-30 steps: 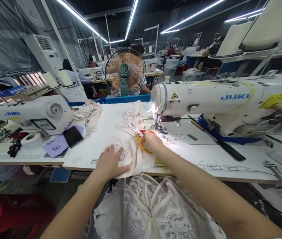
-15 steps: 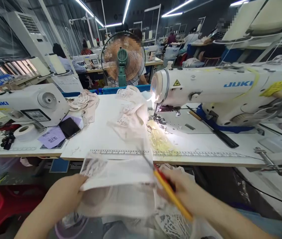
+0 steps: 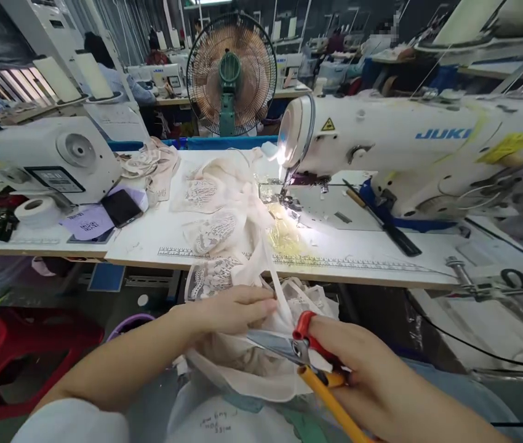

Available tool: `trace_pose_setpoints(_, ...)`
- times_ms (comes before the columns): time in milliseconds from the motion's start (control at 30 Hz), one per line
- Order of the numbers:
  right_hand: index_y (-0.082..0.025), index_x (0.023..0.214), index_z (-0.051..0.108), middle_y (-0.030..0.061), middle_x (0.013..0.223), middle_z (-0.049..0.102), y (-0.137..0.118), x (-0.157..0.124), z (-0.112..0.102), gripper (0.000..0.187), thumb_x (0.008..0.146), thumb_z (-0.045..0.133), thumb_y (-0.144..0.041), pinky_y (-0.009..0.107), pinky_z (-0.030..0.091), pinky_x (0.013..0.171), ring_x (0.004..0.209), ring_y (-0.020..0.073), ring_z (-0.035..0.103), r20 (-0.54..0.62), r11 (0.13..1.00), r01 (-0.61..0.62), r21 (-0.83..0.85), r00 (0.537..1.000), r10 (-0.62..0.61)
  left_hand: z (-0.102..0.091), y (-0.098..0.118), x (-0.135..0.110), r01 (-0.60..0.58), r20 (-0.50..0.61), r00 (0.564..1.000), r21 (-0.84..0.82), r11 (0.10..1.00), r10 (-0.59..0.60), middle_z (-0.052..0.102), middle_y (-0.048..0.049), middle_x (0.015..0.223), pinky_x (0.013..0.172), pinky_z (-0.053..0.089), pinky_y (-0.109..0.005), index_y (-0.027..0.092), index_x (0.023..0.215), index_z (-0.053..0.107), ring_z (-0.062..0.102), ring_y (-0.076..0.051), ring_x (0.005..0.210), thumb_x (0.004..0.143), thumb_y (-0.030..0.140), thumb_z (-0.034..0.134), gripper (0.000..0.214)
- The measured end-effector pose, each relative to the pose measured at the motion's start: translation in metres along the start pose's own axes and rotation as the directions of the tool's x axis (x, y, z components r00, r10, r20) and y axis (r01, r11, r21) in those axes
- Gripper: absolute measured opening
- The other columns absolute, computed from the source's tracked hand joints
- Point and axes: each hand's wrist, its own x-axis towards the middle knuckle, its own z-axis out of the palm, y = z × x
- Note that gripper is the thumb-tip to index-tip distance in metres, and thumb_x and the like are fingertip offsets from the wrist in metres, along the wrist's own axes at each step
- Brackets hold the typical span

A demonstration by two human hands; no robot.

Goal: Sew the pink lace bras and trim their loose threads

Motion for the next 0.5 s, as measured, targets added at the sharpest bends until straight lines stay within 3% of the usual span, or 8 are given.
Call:
trace_pose_setpoints(100, -0.022, 0.071, 0.032, -0.0019, 0.069, 0.046, 0.005, 0.002, -0.007, 0.021, 0.072, 0.046, -0.006, 0.023, 0.030, 0.052, 0.058, 0.0126, 0.036, -0.024, 0.991, 0.019, -0.132, 0.999, -0.022, 0.008, -0.017, 0.028, 0.061, 0.041, 0.998, -0.265, 0.962, -0.052, 0.038, 0.0051, 0.050, 0.044, 0.028, -0.022, 0.017, 0.071, 0.053, 0.035, -0.009, 0.044, 0.077, 0.060, 0.050, 0.044)
trace_pose_setpoints(233, -0.022, 0.070, 0.033, -0.0013, 0.067, 0.046, 0.024, 0.010, -0.014, 0.021, 0.074, 0.049, -0.010, 0.024, 0.029, 0.049, 0.057, 0.0133, 0.039, -0.079, 0.971, -0.076, -0.225, 0.995, 0.060, 0.002, -0.040, 0.033, 0.066, 0.002, 0.997, -0.443, 0.894, -0.072, 0.028, 0.0088, 0.045, 0.037, 0.015, -0.021, 0.018, 0.063, 0.044, 0.020, -0.005, 0.037, 0.075, 0.054, 0.058, 0.040)
trace_pose_setpoints(300, -0.022, 0.073, 0.037, -0.0004, 0.069, 0.050, 0.034, 0.020, -0.012, 0.017, 0.074, 0.050, -0.011, 0.025, 0.031, 0.050, 0.058, 0.0146, 0.043, -0.088, 0.975, -0.124, -0.187, 0.990, 0.109, -0.007, -0.042, 0.025, 0.080, -0.049, 0.992, -0.442, 0.894, -0.113, 0.031, 0.0086, 0.045, 0.036, 0.016, -0.020, 0.017, 0.067, 0.049, 0.021, -0.005, 0.036, 0.076, 0.053, 0.056, 0.038)
trace_pose_setpoints(367, -0.022, 0.075, 0.039, -0.0002, 0.071, 0.052, 0.039, 0.037, -0.007, 0.017, 0.073, 0.052, -0.012, 0.025, 0.032, 0.049, 0.060, 0.0153, 0.046, -0.090, 0.979, -0.138, -0.148, 0.988, 0.126, -0.021, -0.038, 0.010, 0.086, -0.143, 0.977, -0.401, 0.912, -0.155, 0.043, 0.0052, 0.051, 0.038, 0.024, -0.019, 0.015, 0.075, 0.056, 0.032, -0.006, 0.039, 0.078, 0.053, 0.054, 0.038)
trace_pose_setpoints(500, -0.022, 0.077, 0.040, -0.0011, 0.069, 0.052, 0.020, 0.082, 0.010, 0.015, 0.072, 0.053, -0.015, 0.024, 0.031, 0.048, 0.057, 0.0141, 0.046, -0.084, 0.987, -0.045, -0.151, 0.996, 0.032, -0.055, -0.014, -0.043, 0.103, -0.381, 0.910, -0.174, 0.979, -0.163, 0.060, -0.0019, 0.071, 0.052, 0.041, -0.020, 0.014, 0.081, 0.063, 0.053, -0.012, 0.060, 0.080, 0.046, 0.056, 0.033)
